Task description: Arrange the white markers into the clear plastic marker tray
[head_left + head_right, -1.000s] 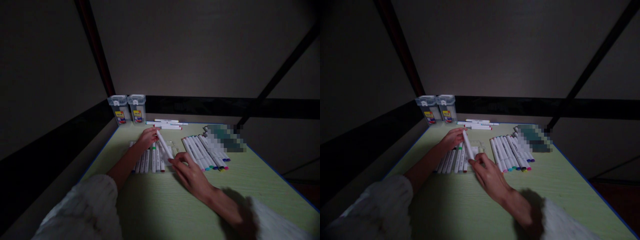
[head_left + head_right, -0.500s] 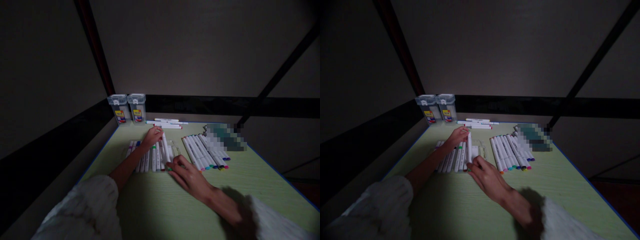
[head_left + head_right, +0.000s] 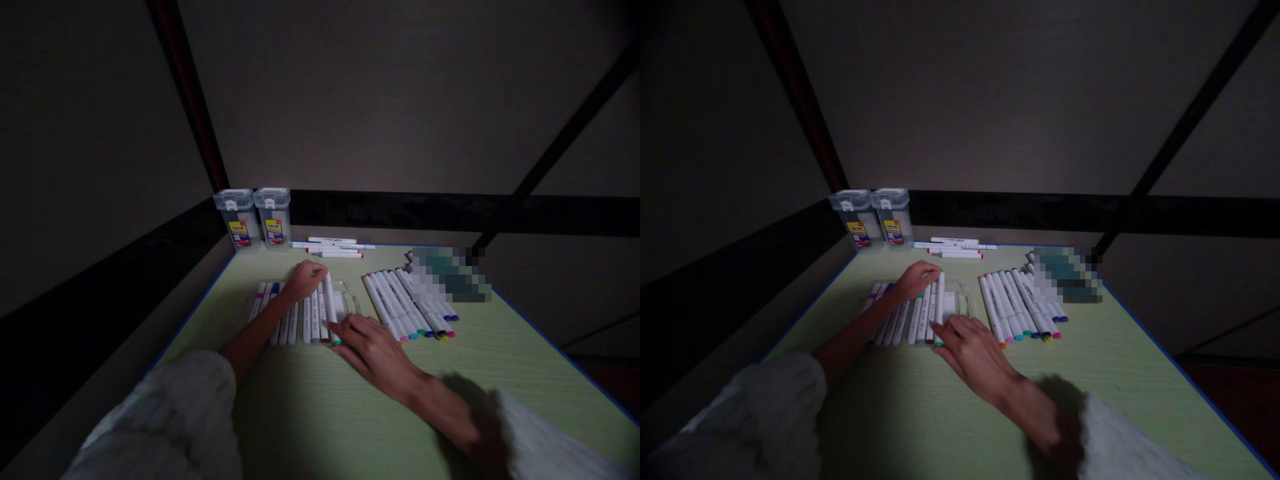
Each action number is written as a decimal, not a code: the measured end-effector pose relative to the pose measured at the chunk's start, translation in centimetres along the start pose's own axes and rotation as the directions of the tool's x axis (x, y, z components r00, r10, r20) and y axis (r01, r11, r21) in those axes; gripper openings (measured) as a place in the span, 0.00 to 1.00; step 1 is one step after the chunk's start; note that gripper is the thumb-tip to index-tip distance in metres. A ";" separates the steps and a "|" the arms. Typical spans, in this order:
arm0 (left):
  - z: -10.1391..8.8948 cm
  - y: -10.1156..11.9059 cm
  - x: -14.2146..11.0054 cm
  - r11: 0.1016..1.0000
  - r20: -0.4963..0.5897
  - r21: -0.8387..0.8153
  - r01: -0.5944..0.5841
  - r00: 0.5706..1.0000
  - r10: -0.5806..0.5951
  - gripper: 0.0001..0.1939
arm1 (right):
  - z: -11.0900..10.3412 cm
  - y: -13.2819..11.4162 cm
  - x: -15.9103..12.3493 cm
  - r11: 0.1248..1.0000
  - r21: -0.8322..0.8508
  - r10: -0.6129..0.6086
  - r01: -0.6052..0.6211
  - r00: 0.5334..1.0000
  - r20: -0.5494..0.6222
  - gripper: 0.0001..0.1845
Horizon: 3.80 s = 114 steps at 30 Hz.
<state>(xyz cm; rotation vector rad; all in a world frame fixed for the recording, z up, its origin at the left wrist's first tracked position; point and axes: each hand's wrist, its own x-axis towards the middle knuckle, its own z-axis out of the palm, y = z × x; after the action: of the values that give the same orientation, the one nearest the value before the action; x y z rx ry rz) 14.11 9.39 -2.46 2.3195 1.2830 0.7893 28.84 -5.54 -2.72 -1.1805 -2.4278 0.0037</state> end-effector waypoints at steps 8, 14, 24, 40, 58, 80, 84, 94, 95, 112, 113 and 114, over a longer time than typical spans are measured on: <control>0.4 -0.9 0.0 1.000 0.007 -0.007 -0.010 1.000 0.011 0.13 | 0.0 -0.2 0.1 1.000 0.003 0.003 -0.003 1.000 0.003 0.18; 1.0 -1.2 -0.1 0.984 0.000 -0.172 0.042 0.999 -0.043 0.11 | -0.1 -0.3 0.2 1.000 0.010 -0.005 0.005 1.000 -0.009 0.18; 1.6 -1.3 -0.1 0.963 -0.032 -0.260 0.074 0.996 -0.085 0.07 | -0.1 -0.5 0.2 0.997 0.073 0.019 -0.017 1.000 -0.019 0.18; 1.5 -1.4 0.0 0.946 -0.002 -0.311 0.095 0.995 -0.101 0.06 | -0.3 -0.7 0.4 0.996 0.084 0.030 -0.030 1.000 0.002 0.19; 1.8 -2.1 0.2 0.940 -0.001 -0.330 0.090 0.995 -0.096 0.08 | -0.4 -0.4 0.4 0.999 -0.036 -0.017 0.018 0.999 0.039 0.18; -0.2 1.9 -0.2 0.866 0.070 -0.492 0.086 0.996 -0.059 0.08 | -1.2 -0.4 0.0 0.962 -0.182 -0.242 0.201 0.940 -0.242 0.17; -0.7 3.2 -0.6 0.748 0.163 -0.652 0.125 0.986 -0.023 0.08 | -1.4 -0.5 0.0 0.954 -0.166 -0.286 0.249 0.924 -0.255 0.20; -1.4 4.7 -1.5 0.671 0.284 -0.713 0.205 0.959 0.009 0.09 | -1.5 -0.7 -0.2 0.935 -0.131 -0.353 0.328 0.885 -0.303 0.25; -1.5 4.9 -1.6 0.671 0.296 -0.712 0.208 0.955 0.018 0.09 | -1.6 -0.7 -0.2 0.931 -0.141 -0.363 0.336 0.876 -0.317 0.22; -1.8 5.7 -1.9 0.782 0.524 -0.618 0.083 0.785 0.331 0.06 | -1.2 0.4 -0.2 0.963 -0.143 -0.270 0.231 0.871 -0.410 0.09; -1.7 5.6 -1.8 0.784 0.530 -0.616 0.080 0.778 0.337 0.06 | -1.2 0.4 -0.2 0.965 -0.144 -0.261 0.220 0.869 -0.420 0.08; -1.5 5.4 -1.8 0.784 0.532 -0.616 0.083 0.777 0.336 0.07 | -1.3 0.4 -0.3 0.968 -0.147 -0.246 0.202 0.871 -0.425 0.08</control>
<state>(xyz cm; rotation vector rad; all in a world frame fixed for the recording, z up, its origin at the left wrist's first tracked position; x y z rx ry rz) 15.86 5.21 1.22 1.8732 0.4579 0.3294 29.83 -5.70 -1.73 -0.8170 -2.1554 -0.4151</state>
